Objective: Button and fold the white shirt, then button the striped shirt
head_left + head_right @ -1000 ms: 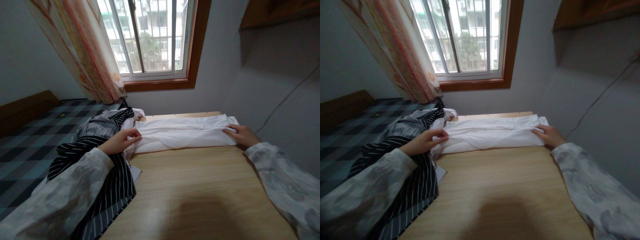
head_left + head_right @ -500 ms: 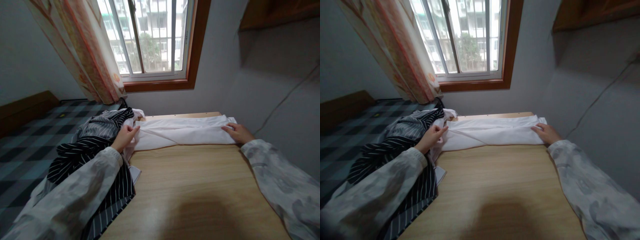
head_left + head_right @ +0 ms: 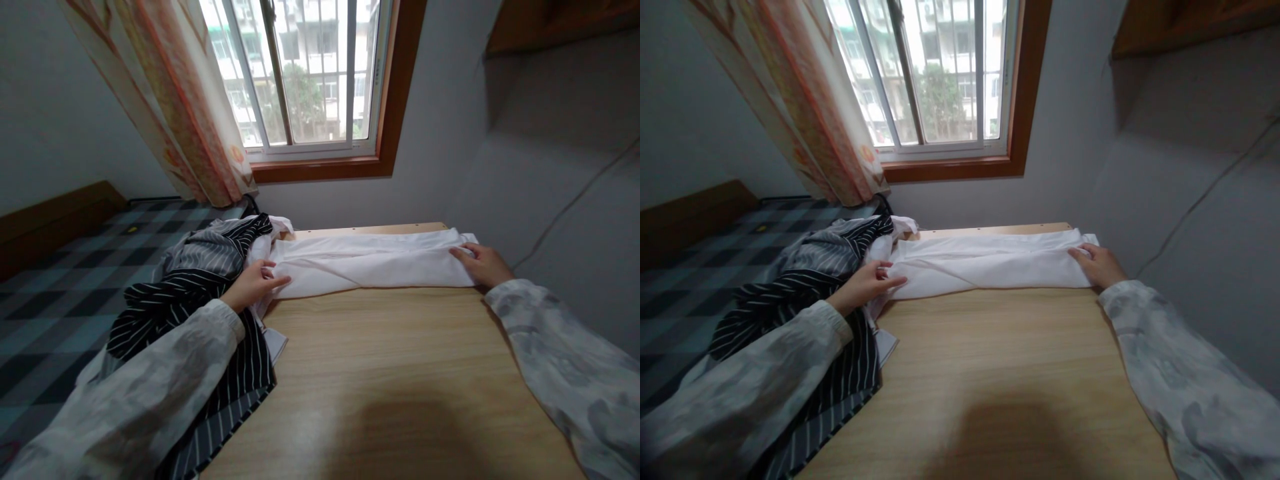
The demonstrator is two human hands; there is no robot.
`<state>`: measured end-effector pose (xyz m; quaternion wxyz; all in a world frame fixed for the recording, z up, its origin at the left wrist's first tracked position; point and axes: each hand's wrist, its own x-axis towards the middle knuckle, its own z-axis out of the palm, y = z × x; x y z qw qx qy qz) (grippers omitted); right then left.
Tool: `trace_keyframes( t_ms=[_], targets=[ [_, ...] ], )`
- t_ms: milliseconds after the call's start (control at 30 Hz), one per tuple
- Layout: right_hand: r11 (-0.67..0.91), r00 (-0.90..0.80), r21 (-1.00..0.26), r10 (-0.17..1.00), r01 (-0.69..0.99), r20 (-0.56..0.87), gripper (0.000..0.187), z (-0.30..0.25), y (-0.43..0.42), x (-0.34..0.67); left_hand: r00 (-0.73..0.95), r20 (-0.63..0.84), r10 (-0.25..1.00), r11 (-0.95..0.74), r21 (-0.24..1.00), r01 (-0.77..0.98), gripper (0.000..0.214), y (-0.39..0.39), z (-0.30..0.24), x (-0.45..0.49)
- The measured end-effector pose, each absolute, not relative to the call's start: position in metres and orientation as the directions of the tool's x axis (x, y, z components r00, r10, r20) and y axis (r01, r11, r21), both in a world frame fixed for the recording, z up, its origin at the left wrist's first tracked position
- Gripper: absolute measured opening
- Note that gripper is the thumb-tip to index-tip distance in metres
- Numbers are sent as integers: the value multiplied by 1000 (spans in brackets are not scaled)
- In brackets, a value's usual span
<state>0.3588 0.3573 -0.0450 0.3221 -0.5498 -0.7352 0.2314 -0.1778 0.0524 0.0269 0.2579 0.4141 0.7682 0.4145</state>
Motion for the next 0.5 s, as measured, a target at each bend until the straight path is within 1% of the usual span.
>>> trace_keyframes(
  t_ms=[67, 133, 200, 267, 400, 500],
  targets=[
    [279, -181, -696, 960, 661, 213, 59, -45, 358, 359, -486, -89, 869, 283, 896, 342, 75, 52, 30, -175],
    [271, -174, -702, 962, 659, 209, 60, -43, 358, 360, -414, -113, 903, 236, 937, 259, 69, 49, 37, -171],
    [266, -161, -701, 963, 661, 214, 62, -42, 358, 362, -356, -107, 929, 184, 964, 192, 66, 46, 44, -168],
    [262, -142, -697, 964, 668, 227, 66, -41, 358, 364, -338, -67, 939, 129, 978, 164, 63, 44, 49, -167],
    [272, -114, -693, 957, 668, 265, 71, -42, 359, 365, -390, -17, 921, 79, 986, 144, 54, 46, 47, -167],
    [288, -103, -697, 950, 656, 296, 68, -44, 360, 364, -474, -49, 879, 56, 998, 1, 49, 51, 42, -166]
  ],
)
